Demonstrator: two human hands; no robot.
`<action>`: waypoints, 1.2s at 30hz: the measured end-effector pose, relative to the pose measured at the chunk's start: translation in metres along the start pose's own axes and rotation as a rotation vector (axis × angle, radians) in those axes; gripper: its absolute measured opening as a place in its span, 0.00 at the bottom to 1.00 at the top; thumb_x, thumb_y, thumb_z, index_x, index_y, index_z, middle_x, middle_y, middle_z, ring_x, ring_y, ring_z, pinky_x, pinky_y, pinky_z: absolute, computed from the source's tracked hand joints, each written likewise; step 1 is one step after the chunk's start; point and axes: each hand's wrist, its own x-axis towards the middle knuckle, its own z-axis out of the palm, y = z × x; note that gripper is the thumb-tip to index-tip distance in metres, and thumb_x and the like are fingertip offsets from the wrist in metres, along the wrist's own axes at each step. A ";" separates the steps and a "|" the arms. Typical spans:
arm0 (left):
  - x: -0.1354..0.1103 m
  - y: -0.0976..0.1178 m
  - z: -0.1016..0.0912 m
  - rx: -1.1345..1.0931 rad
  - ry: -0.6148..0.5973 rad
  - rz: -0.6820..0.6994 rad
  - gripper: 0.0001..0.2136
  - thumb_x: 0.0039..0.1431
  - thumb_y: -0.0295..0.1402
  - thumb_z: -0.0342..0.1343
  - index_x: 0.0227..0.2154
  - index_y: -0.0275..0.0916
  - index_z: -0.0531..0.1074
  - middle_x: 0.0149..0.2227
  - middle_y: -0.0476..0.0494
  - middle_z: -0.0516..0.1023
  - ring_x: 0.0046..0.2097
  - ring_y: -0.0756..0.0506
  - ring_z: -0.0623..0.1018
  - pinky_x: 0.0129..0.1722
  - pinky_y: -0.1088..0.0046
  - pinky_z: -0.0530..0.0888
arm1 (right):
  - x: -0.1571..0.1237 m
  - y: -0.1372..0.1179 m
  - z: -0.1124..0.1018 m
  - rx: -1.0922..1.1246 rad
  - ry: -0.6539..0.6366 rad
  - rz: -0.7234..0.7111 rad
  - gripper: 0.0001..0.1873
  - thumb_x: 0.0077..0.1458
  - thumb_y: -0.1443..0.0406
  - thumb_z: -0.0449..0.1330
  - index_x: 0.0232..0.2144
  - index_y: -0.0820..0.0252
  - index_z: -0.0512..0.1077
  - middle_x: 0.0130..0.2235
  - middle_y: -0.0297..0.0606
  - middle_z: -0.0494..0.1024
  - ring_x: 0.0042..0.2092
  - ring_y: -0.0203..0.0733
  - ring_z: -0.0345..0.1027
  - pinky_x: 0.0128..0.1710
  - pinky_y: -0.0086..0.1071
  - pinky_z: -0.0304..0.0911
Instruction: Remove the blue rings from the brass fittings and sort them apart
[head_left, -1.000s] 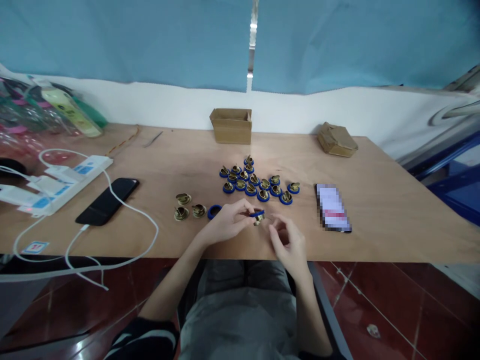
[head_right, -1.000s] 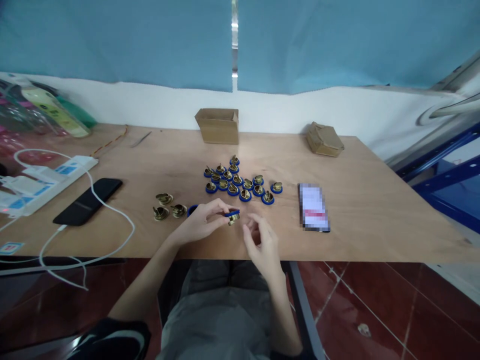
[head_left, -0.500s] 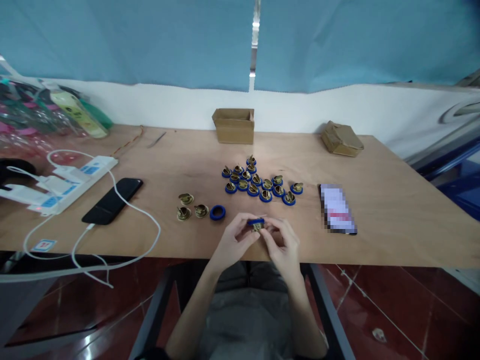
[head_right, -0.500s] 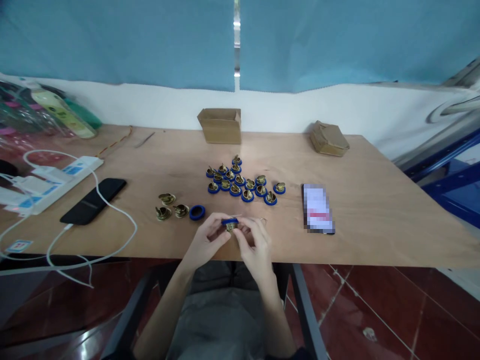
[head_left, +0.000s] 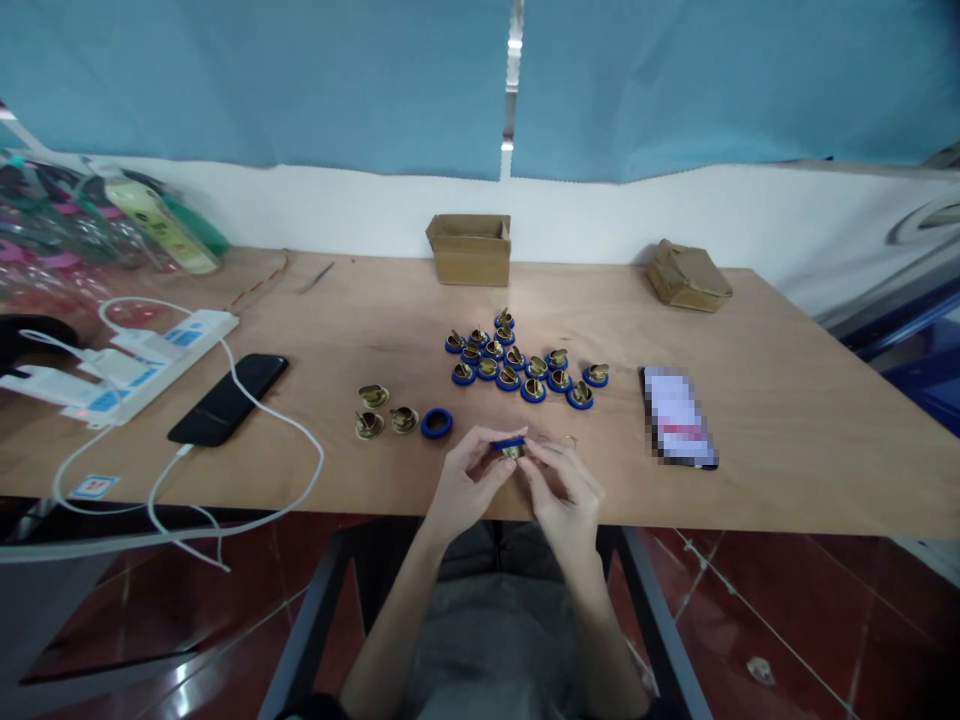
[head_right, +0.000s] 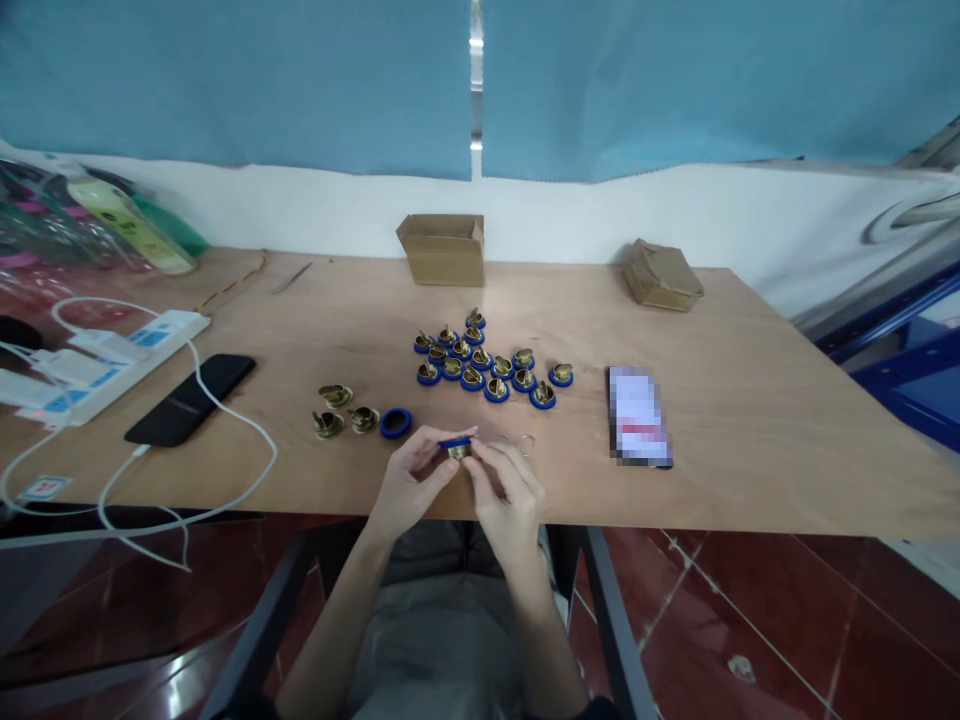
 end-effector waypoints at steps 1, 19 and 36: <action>0.000 0.000 0.000 0.005 0.004 -0.001 0.10 0.64 0.36 0.62 0.45 0.38 0.74 0.54 0.34 0.81 0.58 0.40 0.80 0.60 0.58 0.75 | 0.001 -0.001 0.000 0.007 -0.007 -0.003 0.08 0.65 0.67 0.62 0.44 0.54 0.79 0.42 0.41 0.83 0.42 0.45 0.78 0.45 0.42 0.75; 0.000 -0.001 -0.001 0.004 0.000 0.008 0.10 0.66 0.38 0.59 0.46 0.41 0.70 0.53 0.36 0.81 0.58 0.41 0.80 0.60 0.58 0.76 | 0.009 0.007 0.002 -0.014 -0.207 0.018 0.08 0.67 0.69 0.54 0.48 0.54 0.64 0.46 0.43 0.71 0.46 0.45 0.71 0.42 0.38 0.73; 0.000 -0.003 -0.006 0.494 -0.063 0.024 0.11 0.70 0.31 0.50 0.53 0.45 0.64 0.64 0.37 0.73 0.66 0.42 0.73 0.63 0.60 0.72 | 0.003 0.008 0.004 -0.122 -0.109 -0.028 0.06 0.69 0.67 0.54 0.46 0.53 0.67 0.43 0.42 0.79 0.44 0.45 0.77 0.43 0.37 0.75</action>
